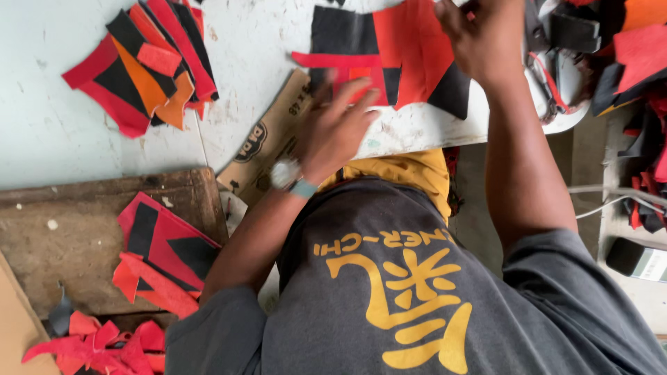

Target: The person aligns red and black foam pieces on a cardboard template, then uses shears to trim the foam to shape. They repeat the process with additional pieces, stacking the finished cutouts on the table.

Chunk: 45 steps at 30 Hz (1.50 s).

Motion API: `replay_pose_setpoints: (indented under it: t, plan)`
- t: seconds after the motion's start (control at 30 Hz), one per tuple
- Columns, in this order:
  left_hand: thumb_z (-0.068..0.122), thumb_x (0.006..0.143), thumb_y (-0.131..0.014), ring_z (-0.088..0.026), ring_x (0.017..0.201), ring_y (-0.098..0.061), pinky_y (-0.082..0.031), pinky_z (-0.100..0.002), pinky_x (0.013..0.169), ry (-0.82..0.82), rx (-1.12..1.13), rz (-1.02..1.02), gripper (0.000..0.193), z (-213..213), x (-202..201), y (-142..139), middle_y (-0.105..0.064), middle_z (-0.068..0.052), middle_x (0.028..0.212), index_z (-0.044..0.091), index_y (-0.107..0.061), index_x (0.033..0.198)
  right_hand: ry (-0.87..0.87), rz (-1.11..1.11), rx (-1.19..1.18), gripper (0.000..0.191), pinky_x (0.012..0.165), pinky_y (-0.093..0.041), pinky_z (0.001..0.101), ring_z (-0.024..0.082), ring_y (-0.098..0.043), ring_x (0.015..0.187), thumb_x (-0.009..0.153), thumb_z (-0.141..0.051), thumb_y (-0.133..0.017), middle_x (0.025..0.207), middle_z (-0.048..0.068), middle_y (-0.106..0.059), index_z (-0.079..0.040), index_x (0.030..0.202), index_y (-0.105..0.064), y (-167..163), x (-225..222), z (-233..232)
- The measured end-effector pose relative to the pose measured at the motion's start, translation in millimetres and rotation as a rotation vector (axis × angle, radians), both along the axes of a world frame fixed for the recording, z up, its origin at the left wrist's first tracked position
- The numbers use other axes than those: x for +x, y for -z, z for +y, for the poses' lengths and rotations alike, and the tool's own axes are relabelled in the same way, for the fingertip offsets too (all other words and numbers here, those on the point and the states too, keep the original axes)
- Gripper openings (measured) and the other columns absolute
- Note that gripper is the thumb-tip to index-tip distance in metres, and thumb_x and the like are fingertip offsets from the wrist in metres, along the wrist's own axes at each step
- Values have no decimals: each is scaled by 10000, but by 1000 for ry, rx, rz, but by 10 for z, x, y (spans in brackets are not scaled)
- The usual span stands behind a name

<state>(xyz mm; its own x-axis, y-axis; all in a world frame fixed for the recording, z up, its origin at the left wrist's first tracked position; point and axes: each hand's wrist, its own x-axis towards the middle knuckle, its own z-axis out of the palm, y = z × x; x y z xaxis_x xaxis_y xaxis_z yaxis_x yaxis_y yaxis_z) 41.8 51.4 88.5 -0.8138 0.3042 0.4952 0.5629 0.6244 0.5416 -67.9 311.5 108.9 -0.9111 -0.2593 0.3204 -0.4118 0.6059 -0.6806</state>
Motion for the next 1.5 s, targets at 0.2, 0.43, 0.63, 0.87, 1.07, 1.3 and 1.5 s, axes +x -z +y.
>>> replay_pose_setpoints:
  t: [0.2,0.43,0.63,0.87,1.07,1.3,1.5]
  plan:
    - [396,724,-942,-344,1194,-581,-448,-513,1047,-374,-314,-236,798,-835,255,-238,-573,-170,1281,-37,-594,1297,48,19,70,102,797,-563,315,192,-709,884,1046,43,-749,1070,124,-677,17,1133,-703,-58,793,236]
    - [207,795,-891,-389,1026,-679,-538,-459,881,-465,-31,-549,499,-867,383,-94,-696,-203,1121,-15,-610,1141,126,-24,125,238,873,-560,361,245,-675,1005,965,9,-810,1167,149,-660,5,1184,-714,-1,1025,265]
    - [143,912,-803,-247,889,-775,-590,-360,731,-282,62,-622,298,-1399,263,-758,-763,-164,1013,14,-691,1157,171,-46,-162,125,915,-571,262,141,-675,990,1082,58,-712,1138,90,-652,39,1196,-665,158,1066,512]
    - [332,962,-853,-218,927,-766,-578,-353,758,364,-50,-337,377,-633,-1083,-888,-788,-127,1055,36,-765,1179,254,-140,-290,167,871,-545,225,87,-641,943,1123,19,-701,1100,70,-675,60,1262,-618,299,1122,650]
    - [402,853,-798,-188,748,-749,-606,-331,660,428,-88,-799,430,324,-1909,-106,-759,-49,975,196,-708,1220,272,-204,-391,196,849,-560,235,93,-661,923,1121,8,-687,1077,52,-680,48,1293,-602,307,1114,677]
    - [401,850,-850,-204,764,-733,-566,-384,653,411,-267,-673,386,600,-2096,336,-761,-63,953,161,-686,1106,280,-176,-316,170,848,-552,233,97,-646,939,1107,7,-702,1091,62,-666,48,1260,-640,139,1107,540]
    - [383,748,-909,-204,765,-731,-563,-384,646,399,-217,-513,414,648,-2056,469,-761,-75,928,120,-695,985,161,-27,228,342,874,-541,381,278,-624,1049,937,-136,-850,1302,170,-604,-46,1251,-749,-62,1106,199]
